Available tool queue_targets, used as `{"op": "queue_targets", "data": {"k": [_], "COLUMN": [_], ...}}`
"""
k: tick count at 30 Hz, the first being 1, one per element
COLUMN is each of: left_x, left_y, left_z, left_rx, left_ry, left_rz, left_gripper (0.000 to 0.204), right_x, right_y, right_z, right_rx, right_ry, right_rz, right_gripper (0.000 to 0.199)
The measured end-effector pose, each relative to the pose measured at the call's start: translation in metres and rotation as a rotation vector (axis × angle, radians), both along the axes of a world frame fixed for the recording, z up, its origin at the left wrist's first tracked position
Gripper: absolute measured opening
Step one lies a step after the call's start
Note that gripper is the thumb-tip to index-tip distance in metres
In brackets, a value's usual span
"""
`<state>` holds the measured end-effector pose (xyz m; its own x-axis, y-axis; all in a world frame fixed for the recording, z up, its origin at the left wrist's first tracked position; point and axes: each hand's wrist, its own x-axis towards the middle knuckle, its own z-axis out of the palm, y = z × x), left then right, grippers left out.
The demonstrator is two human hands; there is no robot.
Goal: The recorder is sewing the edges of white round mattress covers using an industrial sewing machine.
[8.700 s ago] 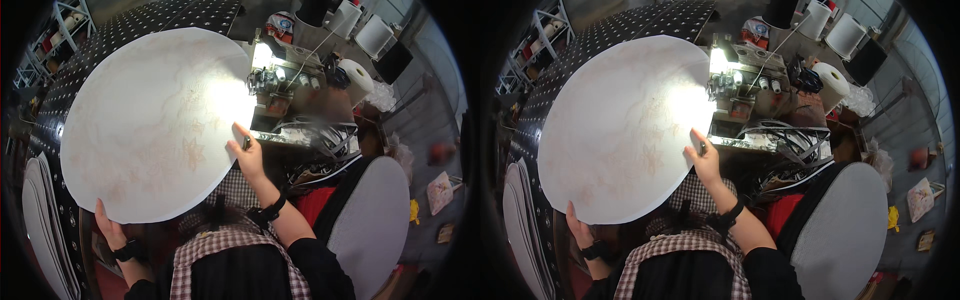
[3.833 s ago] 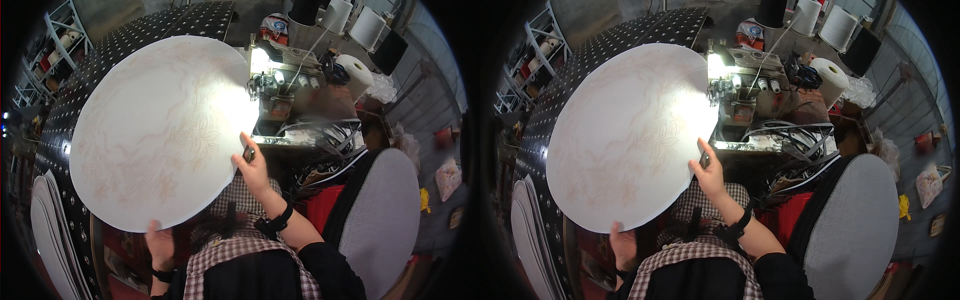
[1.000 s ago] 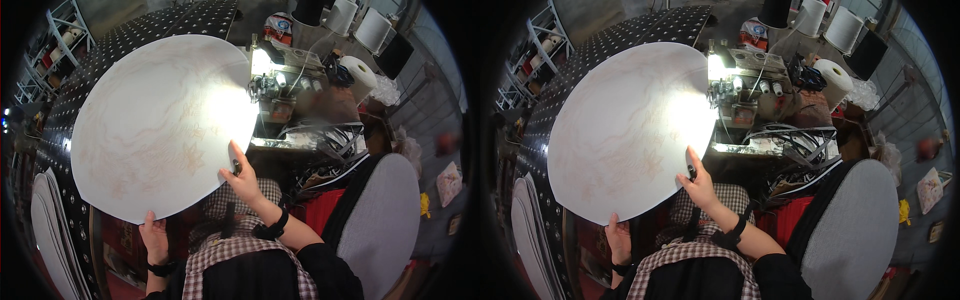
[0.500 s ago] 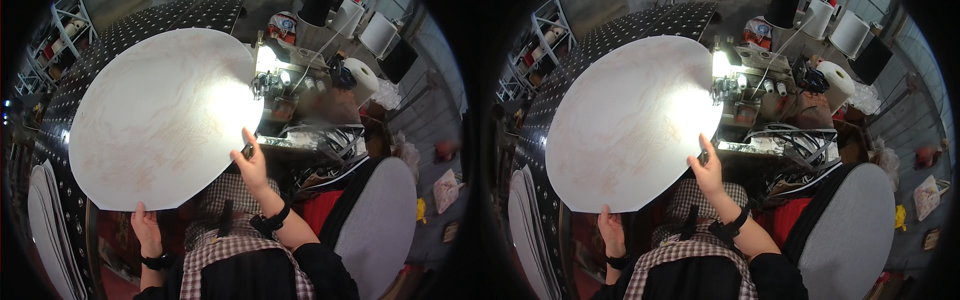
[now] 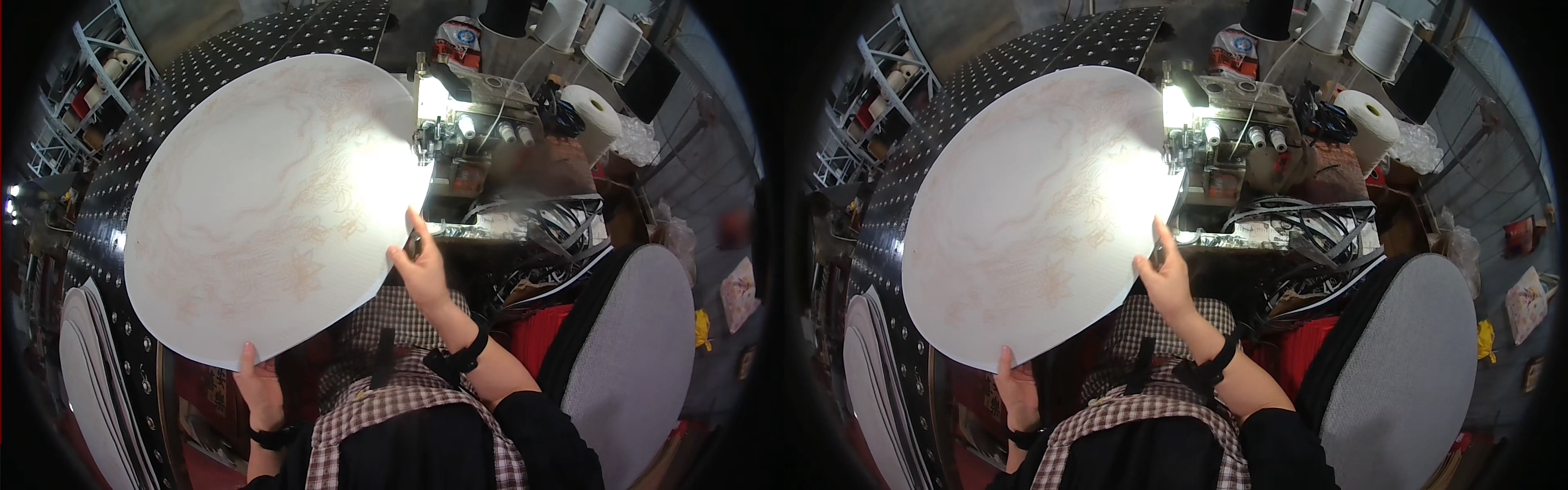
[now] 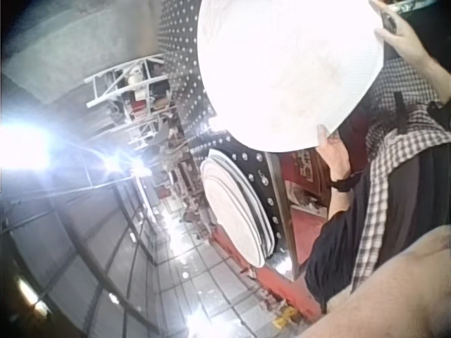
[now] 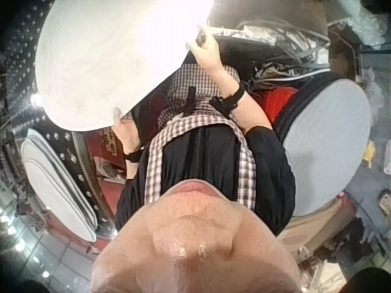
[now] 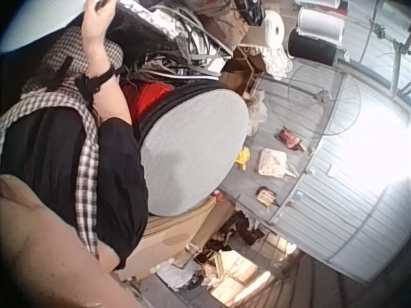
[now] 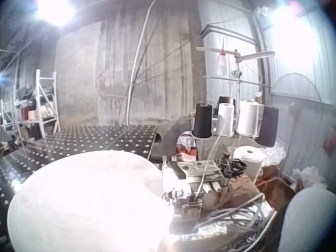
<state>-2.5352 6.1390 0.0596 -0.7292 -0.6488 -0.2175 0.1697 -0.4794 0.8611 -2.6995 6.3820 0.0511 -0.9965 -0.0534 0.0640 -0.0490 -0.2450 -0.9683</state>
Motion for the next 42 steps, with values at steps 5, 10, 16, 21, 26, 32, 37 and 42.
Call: {"op": "queue_targets", "data": {"k": [5, 10, 16, 21, 26, 32, 37, 42], "left_x": [0.005, 0.003, 0.006, 0.011, 0.007, 0.007, 0.003, 0.004], "left_y": [0.023, 0.000, -0.007, -0.036, 0.003, 0.030, 0.043, 0.015], "left_z": [-0.005, -0.005, -0.002, 0.003, 0.012, -0.009, -0.011, -0.003], "left_rx": [0.073, 0.168, 0.117, 0.013, -0.037, 0.118, 0.158, 0.146], "left_ry": [-0.070, 0.042, -0.022, -0.015, 0.015, -0.124, -0.173, 0.081], "left_rz": [-0.144, -0.061, -0.222, 0.006, -0.057, -0.213, -0.488, -0.017], "left_gripper": [0.038, 0.040, 0.040, 0.040, 0.037, 0.033, 0.032, 0.039], "right_x": [0.014, -0.007, 0.005, 0.059, 0.063, 0.071, 0.056, 0.029], "right_y": [-0.006, 0.010, 0.064, 0.095, 0.073, 0.023, -0.006, 0.004], "right_z": [0.000, 0.003, -0.044, -0.041, -0.002, 0.016, 0.003, 0.003], "right_rx": [0.077, -0.045, 1.065, 1.518, 1.241, 0.471, 0.208, 0.044], "right_ry": [0.084, 0.011, -0.028, -0.257, -0.100, 0.141, -0.024, -0.072], "right_rz": [0.009, -0.087, 0.065, 0.419, -0.083, 0.225, 0.195, 0.082], "right_gripper": [0.061, 0.063, 0.035, 0.036, 0.040, 0.067, 0.049, 0.042]}}
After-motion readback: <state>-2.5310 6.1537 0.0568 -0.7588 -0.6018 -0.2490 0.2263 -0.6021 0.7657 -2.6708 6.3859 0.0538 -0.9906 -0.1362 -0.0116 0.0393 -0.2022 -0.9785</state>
